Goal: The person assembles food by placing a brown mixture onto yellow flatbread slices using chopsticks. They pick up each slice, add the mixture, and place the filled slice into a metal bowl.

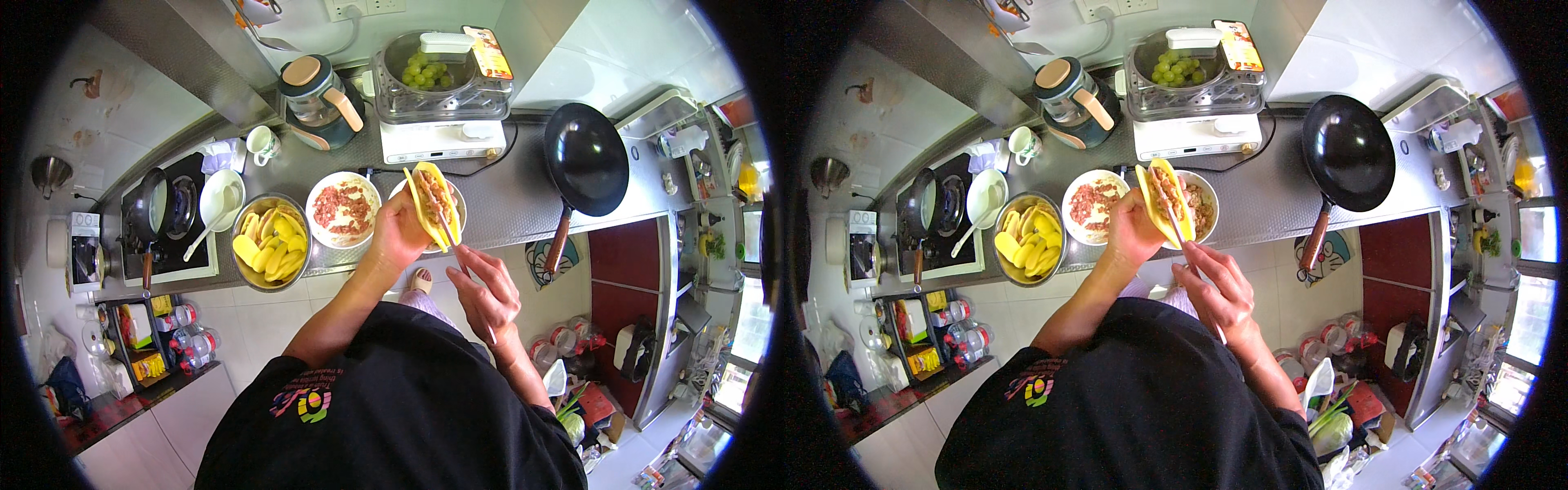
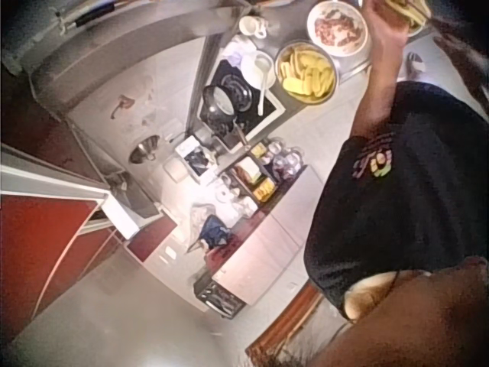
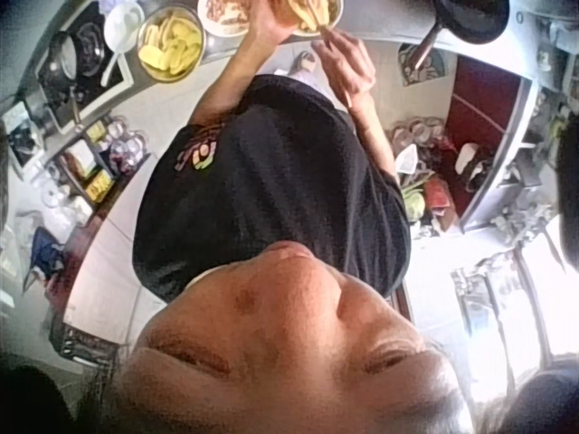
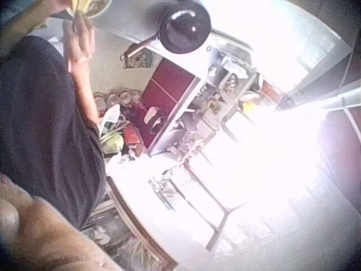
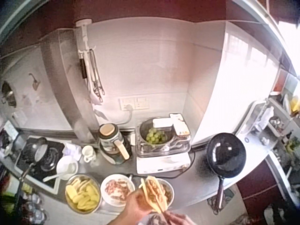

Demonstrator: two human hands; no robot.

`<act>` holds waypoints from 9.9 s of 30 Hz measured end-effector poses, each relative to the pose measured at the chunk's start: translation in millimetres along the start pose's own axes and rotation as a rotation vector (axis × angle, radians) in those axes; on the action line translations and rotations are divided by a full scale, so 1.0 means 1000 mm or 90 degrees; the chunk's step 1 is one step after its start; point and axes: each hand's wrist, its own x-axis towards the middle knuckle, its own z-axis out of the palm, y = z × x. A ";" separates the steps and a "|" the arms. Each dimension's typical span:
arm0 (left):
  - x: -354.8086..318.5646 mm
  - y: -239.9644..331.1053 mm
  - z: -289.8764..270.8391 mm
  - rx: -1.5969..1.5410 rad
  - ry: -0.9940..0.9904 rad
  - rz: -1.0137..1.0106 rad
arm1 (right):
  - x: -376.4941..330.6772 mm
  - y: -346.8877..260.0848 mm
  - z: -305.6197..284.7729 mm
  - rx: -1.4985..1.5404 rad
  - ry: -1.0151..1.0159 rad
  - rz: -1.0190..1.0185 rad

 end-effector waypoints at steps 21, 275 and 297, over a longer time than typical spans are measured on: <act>0.016 0.004 0.008 0.051 0.140 0.074 | -0.015 -0.005 -0.016 -0.018 -0.025 -0.020; -0.043 0.023 -0.011 0.833 0.257 -0.001 | -0.068 0.078 -0.003 0.759 0.332 0.629; -0.053 0.058 0.017 0.578 0.075 -0.201 | -0.071 0.091 -0.005 0.806 0.271 0.623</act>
